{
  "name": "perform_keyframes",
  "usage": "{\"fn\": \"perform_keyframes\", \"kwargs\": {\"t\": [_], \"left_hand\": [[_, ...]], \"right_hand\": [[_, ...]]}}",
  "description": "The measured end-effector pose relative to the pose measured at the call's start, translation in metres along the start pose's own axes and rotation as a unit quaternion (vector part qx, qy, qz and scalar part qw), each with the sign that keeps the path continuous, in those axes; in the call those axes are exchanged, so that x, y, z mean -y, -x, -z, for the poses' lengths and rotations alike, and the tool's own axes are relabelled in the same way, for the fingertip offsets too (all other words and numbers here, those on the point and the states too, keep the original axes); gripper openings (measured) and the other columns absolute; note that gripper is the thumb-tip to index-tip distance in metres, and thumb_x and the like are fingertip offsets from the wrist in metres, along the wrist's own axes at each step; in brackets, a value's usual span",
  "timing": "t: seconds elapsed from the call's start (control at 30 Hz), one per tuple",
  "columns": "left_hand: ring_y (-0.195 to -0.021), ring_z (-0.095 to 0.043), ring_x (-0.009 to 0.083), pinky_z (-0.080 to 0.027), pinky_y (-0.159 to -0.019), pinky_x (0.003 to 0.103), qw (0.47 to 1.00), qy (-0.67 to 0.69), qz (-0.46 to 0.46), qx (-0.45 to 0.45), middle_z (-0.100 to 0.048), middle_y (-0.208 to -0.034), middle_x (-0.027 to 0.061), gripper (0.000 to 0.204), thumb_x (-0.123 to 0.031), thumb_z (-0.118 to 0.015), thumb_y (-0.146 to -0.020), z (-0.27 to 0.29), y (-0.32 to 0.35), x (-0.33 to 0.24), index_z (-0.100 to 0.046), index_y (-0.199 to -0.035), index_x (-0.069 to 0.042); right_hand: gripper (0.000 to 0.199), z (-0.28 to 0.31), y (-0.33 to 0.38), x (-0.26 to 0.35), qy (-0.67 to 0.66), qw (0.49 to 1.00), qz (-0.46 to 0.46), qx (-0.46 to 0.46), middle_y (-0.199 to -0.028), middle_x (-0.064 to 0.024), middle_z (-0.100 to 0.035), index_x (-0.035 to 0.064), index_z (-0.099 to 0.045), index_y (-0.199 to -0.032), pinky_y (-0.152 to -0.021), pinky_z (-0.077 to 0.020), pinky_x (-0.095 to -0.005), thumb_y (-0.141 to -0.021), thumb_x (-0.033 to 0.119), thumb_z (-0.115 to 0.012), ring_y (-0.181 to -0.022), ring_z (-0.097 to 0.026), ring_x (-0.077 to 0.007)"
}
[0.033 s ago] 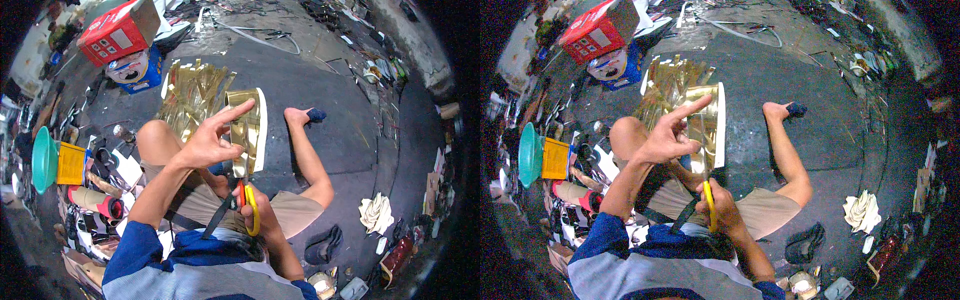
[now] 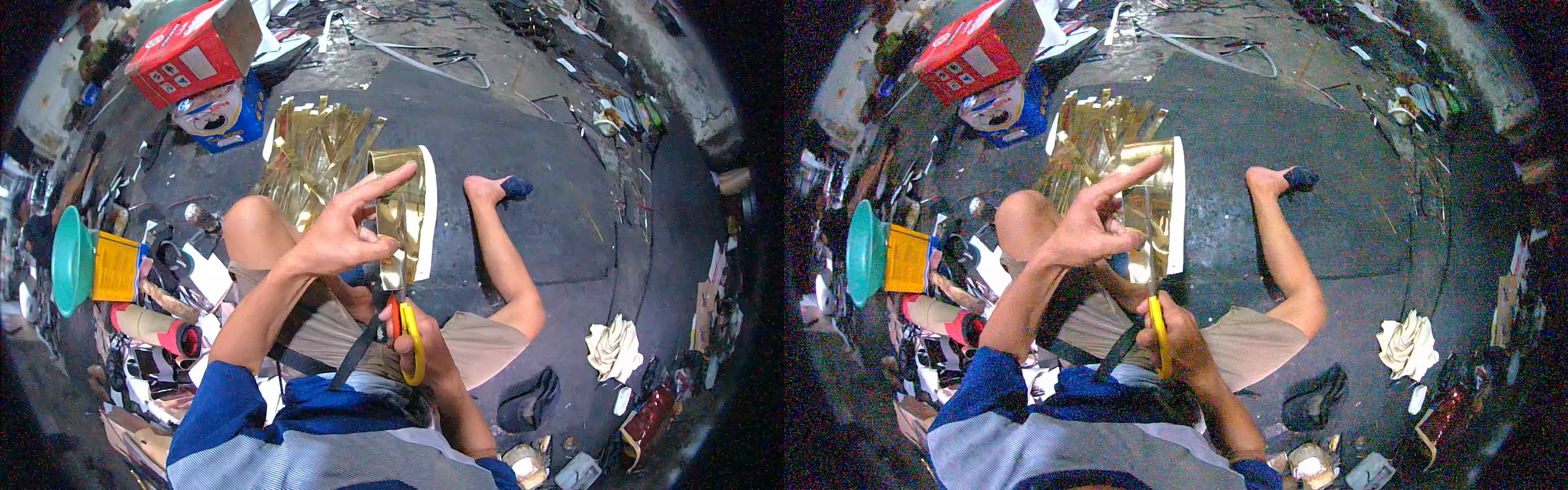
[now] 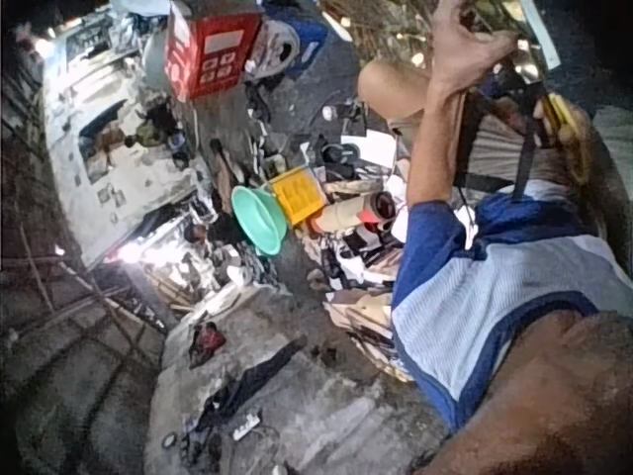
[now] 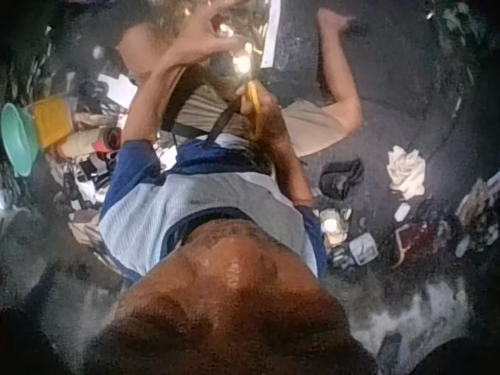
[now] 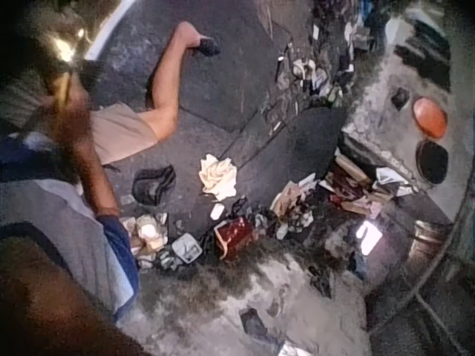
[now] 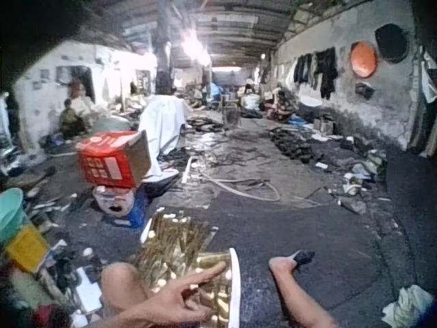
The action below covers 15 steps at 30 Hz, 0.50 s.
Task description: The person sits on the floor and uses yellow-handled scissors to cut a large sheet of gold-colored material into long, narrow strips. The person holds the material steady with one hand while cutting with the other, and the cut strips accumulate on the floor.
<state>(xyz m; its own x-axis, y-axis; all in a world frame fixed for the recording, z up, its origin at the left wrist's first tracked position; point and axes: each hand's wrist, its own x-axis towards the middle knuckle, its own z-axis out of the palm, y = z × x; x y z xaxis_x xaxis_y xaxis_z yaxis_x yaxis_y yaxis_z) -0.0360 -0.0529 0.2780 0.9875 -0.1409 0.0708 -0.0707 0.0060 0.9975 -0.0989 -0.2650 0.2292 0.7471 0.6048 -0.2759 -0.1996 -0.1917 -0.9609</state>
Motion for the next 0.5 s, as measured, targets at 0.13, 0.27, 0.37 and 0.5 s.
{"fn": "perform_keyframes", "kwargs": {"t": [0.13, 0.27, 0.37, 0.5], "left_hand": [[-0.108, -0.051, 0.0095, -0.051, -0.069, 0.016, 1.0, -0.011, -0.023, 0.012, -0.039, -0.142, 0.0056, 0.083, 0.006, -0.061, -0.069, 0.0, 0.001, 0.005, -0.036, -0.146, -0.009], [-0.111, -0.052, 0.0115, -0.051, -0.073, 0.016, 1.0, 0.008, 0.002, 0.011, -0.035, -0.146, 0.007, 0.083, 0.006, -0.061, -0.069, 0.004, -0.004, 0.006, -0.035, -0.146, -0.008], [-0.115, -0.052, 0.013, -0.051, -0.08, 0.019, 0.998, 0.003, -0.051, -0.035, -0.035, -0.147, 0.0082, 0.083, 0.006, -0.062, -0.069, 0.011, -0.01, 0.012, -0.034, -0.146, -0.007], [-0.12, -0.05, 0.0137, -0.043, -0.099, 0.029, 0.996, 0.026, -0.062, -0.058, -0.037, -0.146, 0.0079, 0.083, 0.006, -0.063, -0.069, 0.022, -0.02, 0.013, -0.034, -0.146, -0.006]], "right_hand": [[0.09, -0.001, 0.001, -0.008, 0.005, 1.0, 0.015, -0.01, -0.062, 0.0029, -0.047, 0.0002, -0.054, -0.088, -0.049, -0.0387, -0.024, -0.064, 0.087, -0.047, -0.055, -0.047, -0.0073], [0.084, 0.0, 0.004, -0.003, -0.048, 0.998, -0.045, -0.013, -0.06, 0.0024, -0.048, 0.0009, -0.054, -0.081, -0.045, -0.0389, -0.0225, -0.065, 0.084, -0.053, -0.051, -0.049, -0.0069], [0.083, -0.002, 0.002, -0.005, -0.005, 0.999, -0.026, -0.024, -0.06, 0.0023, -0.048, 0.0018, -0.054, -0.08, -0.045, -0.0388, -0.0229, -0.064, 0.083, -0.054, -0.051, -0.049, -0.0067], [0.083, -0.004, 0.003, -0.017, 0.003, 0.999, 0.038, -0.016, -0.063, 0.0023, -0.048, 0.0026, -0.054, -0.081, -0.048, -0.039, -0.024, -0.063, 0.084, -0.054, -0.056, -0.047, -0.0066]]}}
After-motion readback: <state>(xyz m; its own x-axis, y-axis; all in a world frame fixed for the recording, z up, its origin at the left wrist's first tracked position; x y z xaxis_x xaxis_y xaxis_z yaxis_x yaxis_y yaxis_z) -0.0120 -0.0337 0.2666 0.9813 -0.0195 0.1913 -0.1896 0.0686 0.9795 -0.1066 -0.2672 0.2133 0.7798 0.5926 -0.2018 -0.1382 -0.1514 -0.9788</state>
